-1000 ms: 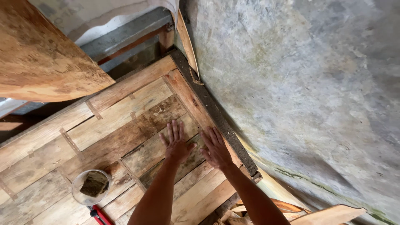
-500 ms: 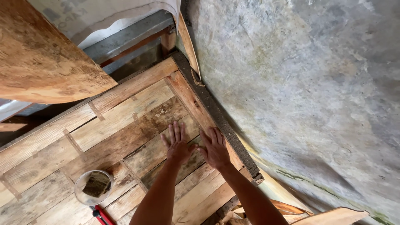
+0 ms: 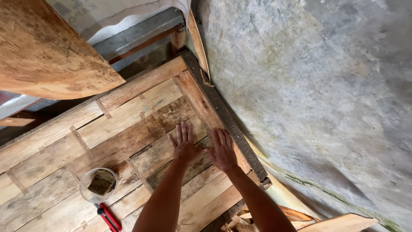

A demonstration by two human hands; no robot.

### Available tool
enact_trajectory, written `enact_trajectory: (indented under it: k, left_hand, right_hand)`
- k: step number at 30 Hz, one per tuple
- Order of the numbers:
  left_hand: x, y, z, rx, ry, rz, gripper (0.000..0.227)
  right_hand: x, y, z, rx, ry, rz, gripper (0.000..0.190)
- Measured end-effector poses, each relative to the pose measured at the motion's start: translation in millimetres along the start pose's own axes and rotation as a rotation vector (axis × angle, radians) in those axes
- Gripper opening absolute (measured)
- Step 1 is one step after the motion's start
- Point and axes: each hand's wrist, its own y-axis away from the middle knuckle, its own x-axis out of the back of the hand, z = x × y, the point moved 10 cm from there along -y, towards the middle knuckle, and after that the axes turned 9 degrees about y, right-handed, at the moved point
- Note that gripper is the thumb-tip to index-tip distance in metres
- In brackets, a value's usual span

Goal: The recorder is measuring and fitting wooden or bamboo slats onto a floor frame.

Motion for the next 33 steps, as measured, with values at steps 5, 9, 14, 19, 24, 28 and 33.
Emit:
enact_trajectory:
  k: [5,9,14,19,24,28,33]
  left_hand:
    - [4,1,3,0.031,-0.018,0.005,0.117]
    - [8,2,3,0.031,-0.049,0.011,0.115]
    - [11,3,-11,-0.054,0.019,0.149,0.101]
    - [21,20,-27,-0.023,0.025,0.222,0.087]
    - [31,37,-45,0.121,-0.030,0.187,0.081]
    - [26,35,-50,0.079,-0.095,0.181,0.083]
    - [28,35,-50,0.092,-0.096,0.164,0.084]
  right_hand:
    - [13,0,0,0.031,-0.005,-0.023,0.087]
    - [16,-1,3,0.003,-0.058,-0.113,0.088]
    - [24,-2,2,-0.006,-0.093,-0.090,0.079]
    - [14,-17,-3,-0.003,-0.067,-0.060,0.067]
    - [29,-31,-25,0.078,0.084,-0.047,0.069]
    - [31,-30,-22,0.040,0.099,-0.096,0.070]
    - [30,-36,-20,0.109,0.017,-0.021,0.073]
